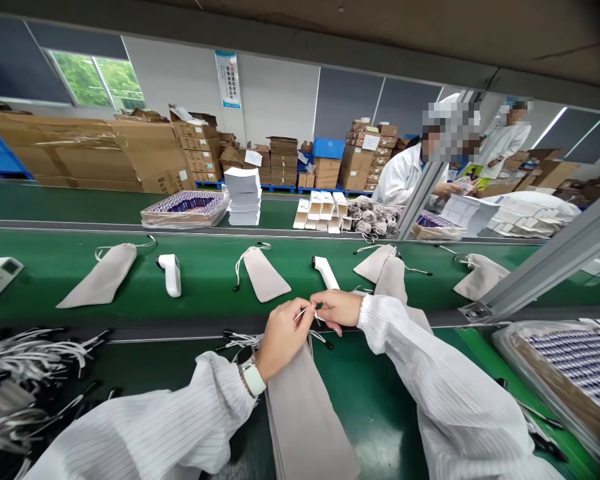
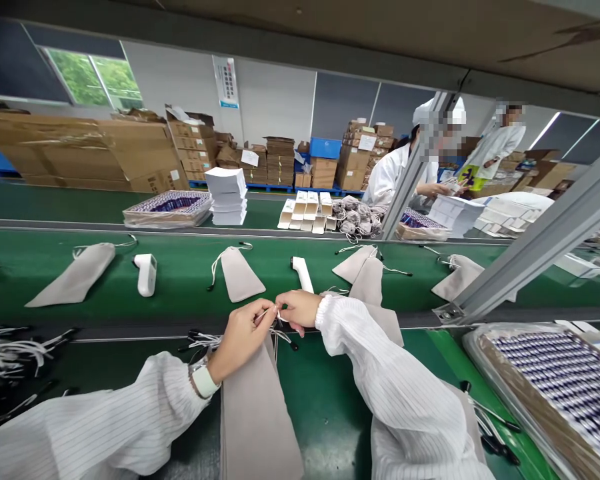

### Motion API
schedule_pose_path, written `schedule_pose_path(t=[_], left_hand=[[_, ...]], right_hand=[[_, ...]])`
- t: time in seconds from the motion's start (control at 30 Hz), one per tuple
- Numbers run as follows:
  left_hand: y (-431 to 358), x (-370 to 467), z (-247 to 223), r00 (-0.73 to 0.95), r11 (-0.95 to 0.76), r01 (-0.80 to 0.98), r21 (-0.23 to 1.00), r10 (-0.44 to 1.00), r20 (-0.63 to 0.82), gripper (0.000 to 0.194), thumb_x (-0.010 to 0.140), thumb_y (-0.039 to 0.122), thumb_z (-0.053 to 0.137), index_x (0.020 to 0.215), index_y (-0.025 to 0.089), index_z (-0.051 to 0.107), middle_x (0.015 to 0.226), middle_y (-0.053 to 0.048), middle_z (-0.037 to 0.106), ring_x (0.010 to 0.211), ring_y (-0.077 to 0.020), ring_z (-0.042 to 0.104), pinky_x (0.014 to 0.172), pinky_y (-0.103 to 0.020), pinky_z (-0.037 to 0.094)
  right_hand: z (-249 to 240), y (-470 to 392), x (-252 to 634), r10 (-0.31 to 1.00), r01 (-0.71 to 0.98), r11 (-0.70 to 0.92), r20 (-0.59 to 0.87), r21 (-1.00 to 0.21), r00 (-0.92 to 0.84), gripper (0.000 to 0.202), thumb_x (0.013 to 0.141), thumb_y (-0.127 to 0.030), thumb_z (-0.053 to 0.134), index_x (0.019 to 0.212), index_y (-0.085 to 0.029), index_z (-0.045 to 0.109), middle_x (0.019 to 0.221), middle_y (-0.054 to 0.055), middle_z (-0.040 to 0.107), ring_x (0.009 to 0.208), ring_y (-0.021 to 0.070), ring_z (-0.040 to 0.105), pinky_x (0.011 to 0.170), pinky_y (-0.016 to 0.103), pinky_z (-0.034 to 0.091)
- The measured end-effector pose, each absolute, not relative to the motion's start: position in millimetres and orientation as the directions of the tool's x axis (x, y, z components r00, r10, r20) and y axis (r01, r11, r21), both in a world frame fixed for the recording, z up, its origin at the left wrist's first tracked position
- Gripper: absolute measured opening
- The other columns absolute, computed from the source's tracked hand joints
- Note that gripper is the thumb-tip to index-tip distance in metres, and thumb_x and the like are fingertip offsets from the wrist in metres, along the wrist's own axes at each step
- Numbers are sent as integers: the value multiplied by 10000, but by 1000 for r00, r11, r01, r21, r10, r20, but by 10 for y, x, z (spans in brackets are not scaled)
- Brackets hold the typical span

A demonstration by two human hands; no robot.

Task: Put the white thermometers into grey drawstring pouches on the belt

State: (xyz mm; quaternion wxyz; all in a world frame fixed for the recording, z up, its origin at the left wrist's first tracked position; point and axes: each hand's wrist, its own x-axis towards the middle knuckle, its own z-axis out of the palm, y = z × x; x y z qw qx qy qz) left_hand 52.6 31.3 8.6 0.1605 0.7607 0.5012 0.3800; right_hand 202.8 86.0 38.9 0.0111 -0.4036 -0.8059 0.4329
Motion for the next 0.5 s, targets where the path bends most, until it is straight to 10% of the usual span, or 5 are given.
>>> schedule_pose_path(t=[0.27, 0.5], left_hand=[[306, 515, 65, 170, -401, 648, 647, 905, 390, 245, 858, 299, 333, 809, 186, 545, 621, 21, 565, 521, -96, 477, 545, -192, 333], [347, 495, 53, 110, -348, 646, 680, 923, 368, 238, 849, 296, 342, 777, 186, 540, 605, 24, 553, 522, -97, 476, 538, -190, 318]], right_hand=[[351, 938, 2077, 666, 485, 120, -292, -867, -686, 231, 783, -339, 443, 663, -143, 457, 538, -32, 518, 464, 60, 508, 468, 180, 422], [475, 875, 2103, 696, 549, 561, -6, -620, -718, 253, 647, -378, 619, 722, -138, 647, 643, 12, 576, 575, 92, 501, 521, 192, 379]])
